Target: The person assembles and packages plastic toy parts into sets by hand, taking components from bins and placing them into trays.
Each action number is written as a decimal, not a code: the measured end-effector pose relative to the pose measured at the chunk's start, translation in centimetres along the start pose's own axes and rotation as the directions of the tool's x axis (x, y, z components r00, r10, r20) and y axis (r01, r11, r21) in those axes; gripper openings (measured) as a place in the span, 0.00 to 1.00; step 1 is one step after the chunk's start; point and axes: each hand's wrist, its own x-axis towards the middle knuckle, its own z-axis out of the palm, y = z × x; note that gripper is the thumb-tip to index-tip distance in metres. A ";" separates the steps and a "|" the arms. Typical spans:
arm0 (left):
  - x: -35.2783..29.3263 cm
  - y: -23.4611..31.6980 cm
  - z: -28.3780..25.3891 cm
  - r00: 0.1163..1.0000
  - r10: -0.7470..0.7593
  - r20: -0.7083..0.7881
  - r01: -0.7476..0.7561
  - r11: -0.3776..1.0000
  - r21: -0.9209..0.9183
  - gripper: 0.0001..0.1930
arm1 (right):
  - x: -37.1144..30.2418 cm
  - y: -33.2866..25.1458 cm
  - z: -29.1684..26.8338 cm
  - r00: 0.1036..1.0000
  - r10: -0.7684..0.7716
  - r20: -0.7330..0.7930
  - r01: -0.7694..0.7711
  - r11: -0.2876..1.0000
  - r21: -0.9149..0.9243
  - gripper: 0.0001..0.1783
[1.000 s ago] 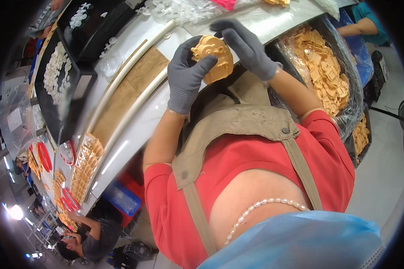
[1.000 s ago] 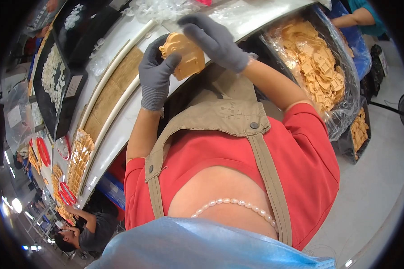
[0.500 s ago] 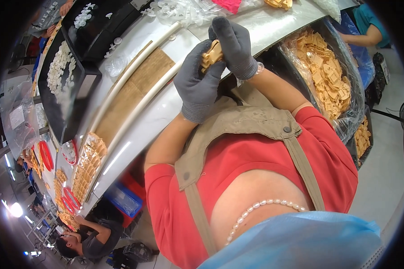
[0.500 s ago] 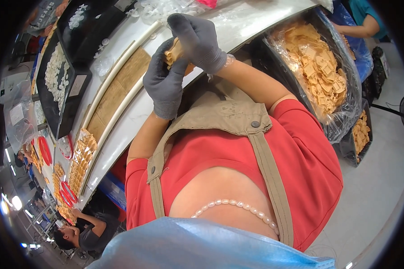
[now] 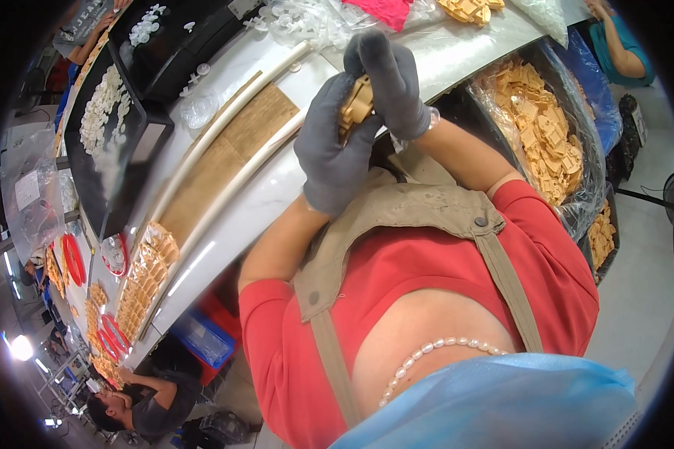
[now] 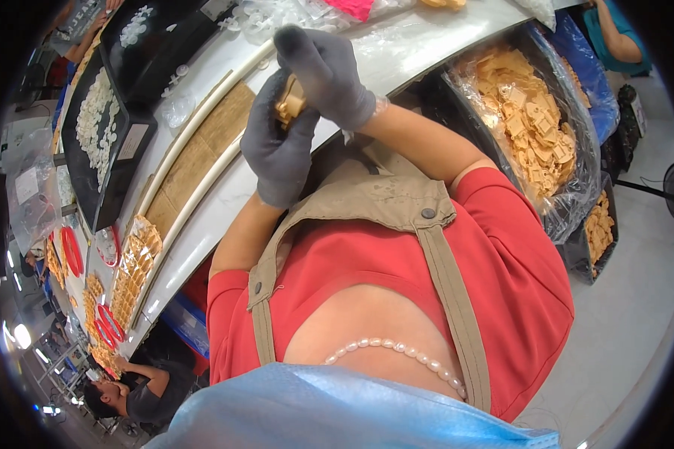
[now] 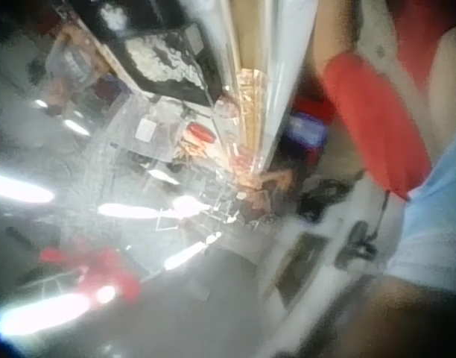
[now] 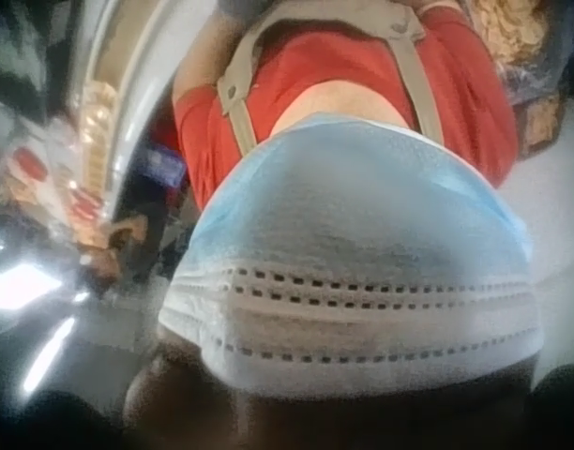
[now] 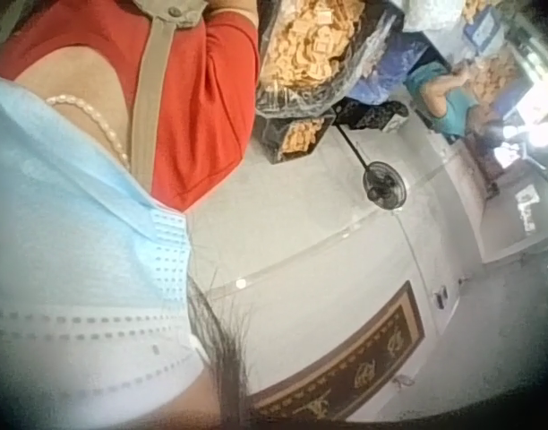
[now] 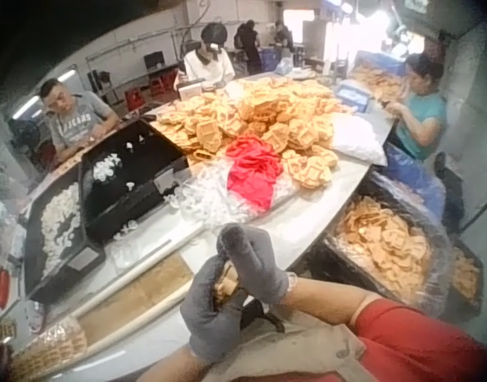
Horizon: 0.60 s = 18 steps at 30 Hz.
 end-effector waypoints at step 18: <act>0.4 -2.2 -1.2 0.983 -0.098 0.158 0.112 0.990 -0.088 0.31 | -0.1 1.5 -0.9 0.988 0.155 -0.011 -0.150 0.968 0.203 0.36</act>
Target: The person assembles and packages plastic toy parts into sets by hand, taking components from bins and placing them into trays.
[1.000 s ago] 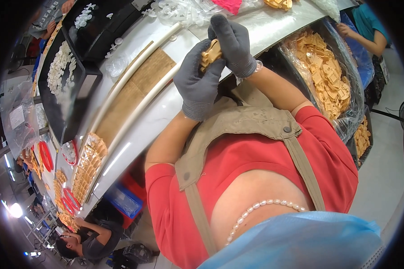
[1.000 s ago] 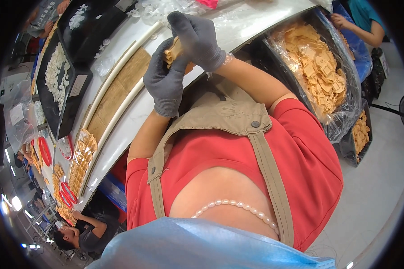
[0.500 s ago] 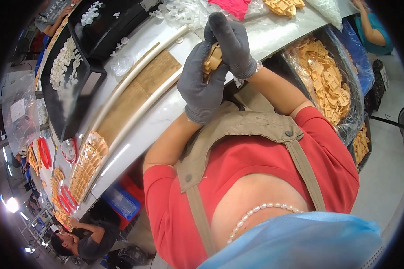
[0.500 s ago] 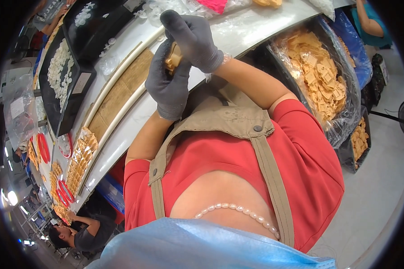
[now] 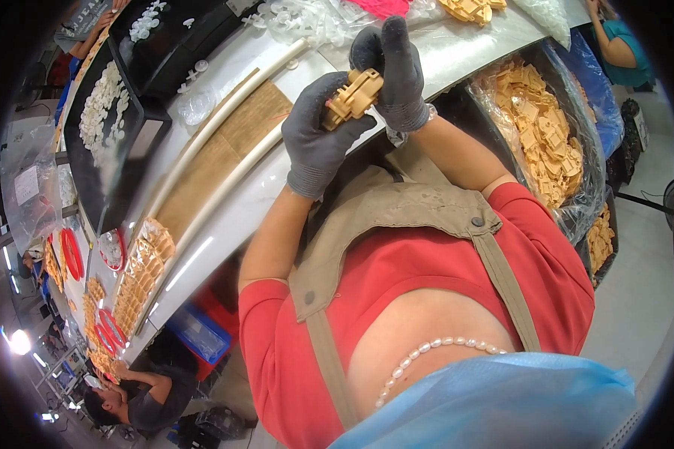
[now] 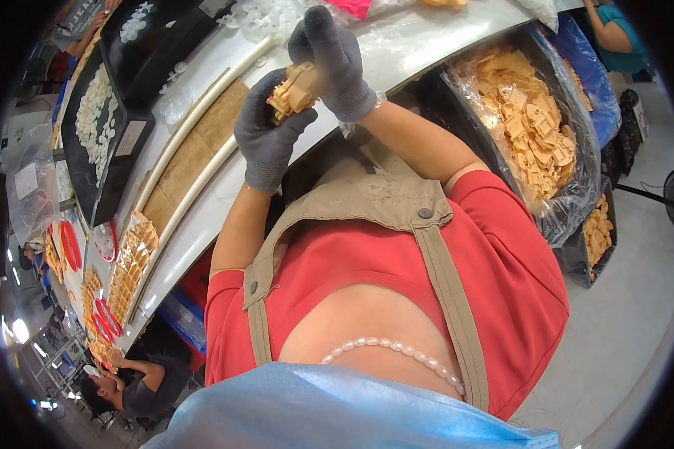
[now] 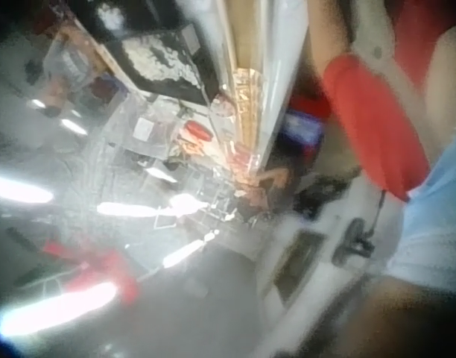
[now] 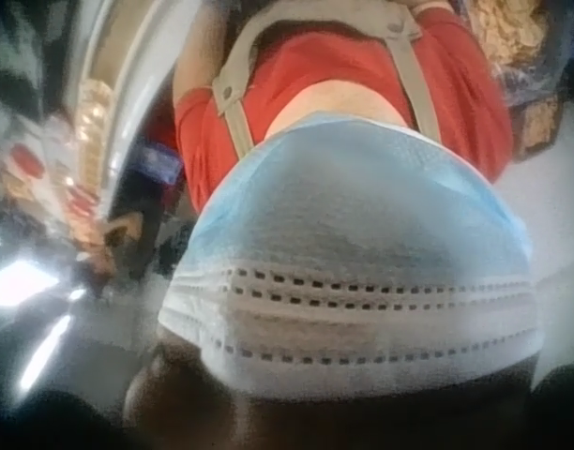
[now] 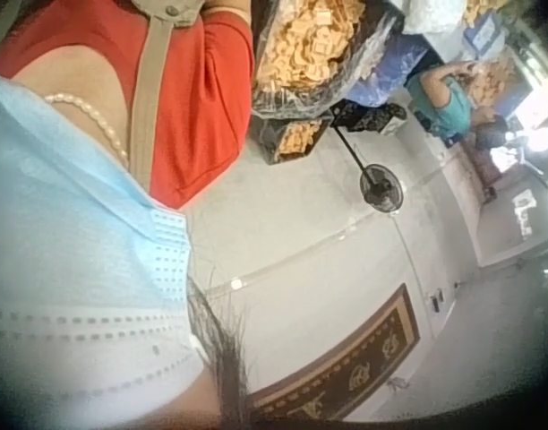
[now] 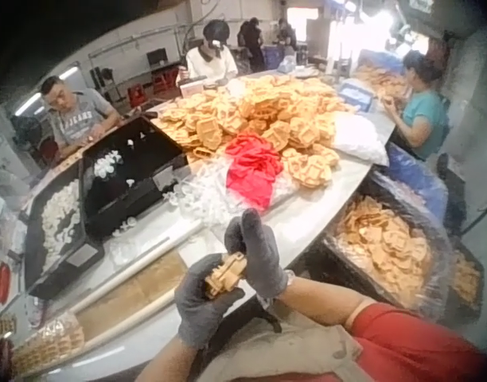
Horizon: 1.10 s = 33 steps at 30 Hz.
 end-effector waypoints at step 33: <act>3.6 4.6 -0.6 0.969 -0.206 -0.139 0.060 0.737 -0.673 0.30 | 1.5 -1.9 -1.9 0.967 0.107 0.231 -0.072 0.985 -0.155 0.29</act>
